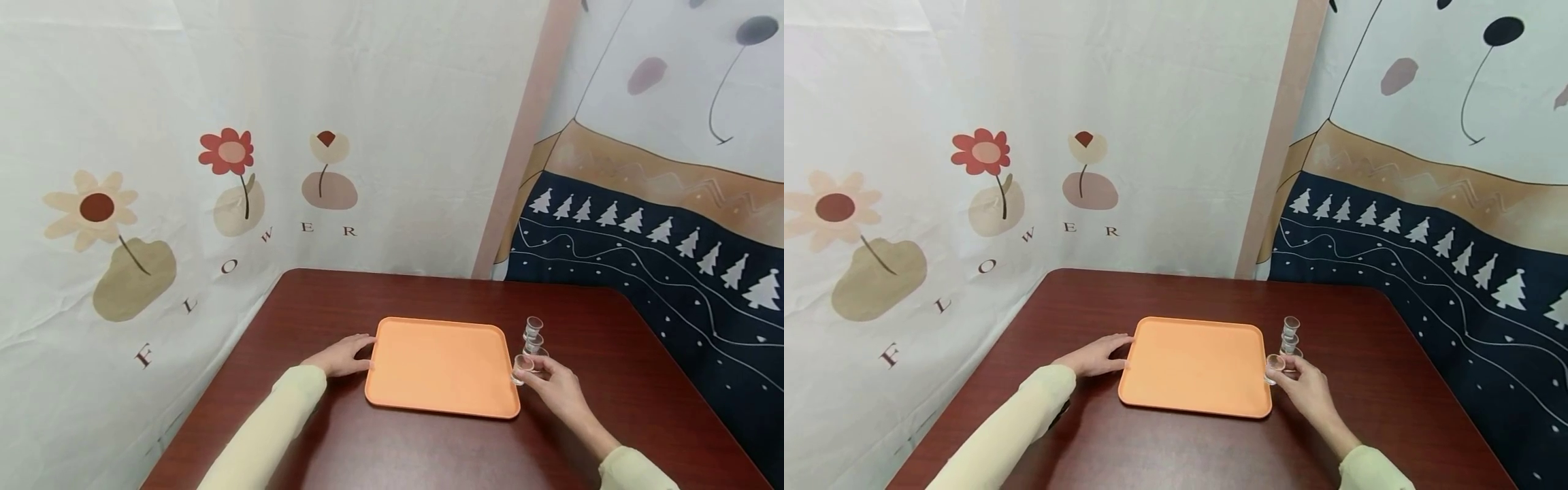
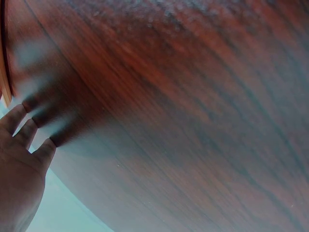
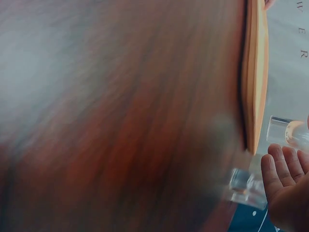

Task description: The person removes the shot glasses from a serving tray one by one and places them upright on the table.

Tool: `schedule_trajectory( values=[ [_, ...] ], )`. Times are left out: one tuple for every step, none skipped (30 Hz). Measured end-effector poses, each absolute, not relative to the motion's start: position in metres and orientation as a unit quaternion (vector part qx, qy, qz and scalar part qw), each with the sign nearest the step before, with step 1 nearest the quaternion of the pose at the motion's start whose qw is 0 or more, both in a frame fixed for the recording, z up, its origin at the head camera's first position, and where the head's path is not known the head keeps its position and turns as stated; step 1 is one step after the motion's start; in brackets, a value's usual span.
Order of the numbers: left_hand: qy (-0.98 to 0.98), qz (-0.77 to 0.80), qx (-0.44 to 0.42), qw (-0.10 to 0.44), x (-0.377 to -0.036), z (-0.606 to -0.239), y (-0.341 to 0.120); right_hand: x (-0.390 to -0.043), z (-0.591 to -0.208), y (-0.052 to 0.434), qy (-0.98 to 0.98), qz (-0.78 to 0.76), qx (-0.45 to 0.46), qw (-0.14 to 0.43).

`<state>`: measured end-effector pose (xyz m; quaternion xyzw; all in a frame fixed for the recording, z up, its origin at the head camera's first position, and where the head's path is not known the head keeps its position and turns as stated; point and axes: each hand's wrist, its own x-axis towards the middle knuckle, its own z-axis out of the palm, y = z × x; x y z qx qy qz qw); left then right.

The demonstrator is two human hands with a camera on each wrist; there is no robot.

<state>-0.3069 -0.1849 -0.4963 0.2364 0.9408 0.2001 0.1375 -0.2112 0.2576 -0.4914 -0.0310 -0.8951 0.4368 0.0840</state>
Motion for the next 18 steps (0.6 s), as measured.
schedule_trajectory(
  values=[
    [0.941, 0.199, 0.238, 0.136, -0.307, -0.496, -0.185, -0.210, -0.492, 0.260, -0.896, 0.435, -0.031, 0.085],
    [0.941, 0.199, 0.240, 0.135, -0.307, -0.496, -0.185, -0.209, -0.492, 0.263, -0.896, 0.434, -0.032, 0.087],
    [0.940, 0.199, 0.241, 0.135, -0.307, -0.496, -0.185, -0.208, -0.493, 0.266, -0.896, 0.434, -0.032, 0.088],
    [0.940, 0.200, 0.243, 0.134, -0.308, -0.496, -0.186, -0.207, -0.494, 0.268, -0.896, 0.434, -0.033, 0.090],
    [0.940, 0.198, 0.243, 0.136, -0.308, -0.496, -0.186, -0.206, -0.495, 0.271, -0.897, 0.431, -0.035, 0.089],
    [0.939, 0.201, 0.243, 0.135, -0.308, -0.497, -0.186, -0.205, -0.495, 0.273, -0.899, 0.428, -0.037, 0.089],
    [0.939, 0.202, 0.245, 0.134, -0.308, -0.497, -0.186, -0.204, -0.495, 0.275, -0.900, 0.425, -0.039, 0.089],
    [0.938, 0.203, 0.246, 0.135, -0.308, -0.497, -0.186, -0.203, -0.496, 0.277, -0.901, 0.422, -0.041, 0.088],
    [0.938, 0.204, 0.247, 0.135, -0.308, -0.497, -0.187, -0.202, -0.496, 0.279, -0.903, 0.418, -0.044, 0.087],
    [0.937, 0.203, 0.249, 0.135, -0.308, -0.497, -0.187, -0.201, -0.497, 0.281, -0.905, 0.415, -0.046, 0.085],
    [0.937, 0.204, 0.249, 0.135, -0.308, -0.497, -0.187, -0.200, -0.497, 0.283, -0.906, 0.413, -0.046, 0.082],
    [0.937, 0.205, 0.250, 0.134, -0.309, -0.498, -0.187, -0.199, -0.498, 0.285, -0.906, 0.412, -0.047, 0.081],
    [0.937, 0.205, 0.249, 0.134, -0.309, -0.498, -0.187, -0.199, -0.499, 0.286, -0.907, 0.411, -0.048, 0.080],
    [0.937, 0.204, 0.249, 0.135, -0.309, -0.498, -0.187, -0.198, -0.500, 0.288, -0.907, 0.411, -0.049, 0.079],
    [0.937, 0.206, 0.250, 0.134, -0.310, -0.498, -0.187, -0.198, -0.500, 0.290, -0.907, 0.410, -0.050, 0.078],
    [0.937, 0.206, 0.250, 0.134, -0.310, -0.498, -0.187, -0.197, -0.501, 0.291, -0.907, 0.410, -0.052, 0.077],
    [0.937, 0.207, 0.248, 0.133, -0.310, -0.498, -0.187, -0.198, -0.501, 0.293, -0.908, 0.409, -0.053, 0.076],
    [0.938, 0.206, 0.246, 0.134, -0.310, -0.498, -0.187, -0.198, -0.502, 0.295, -0.909, 0.408, -0.054, 0.075]
  ],
)
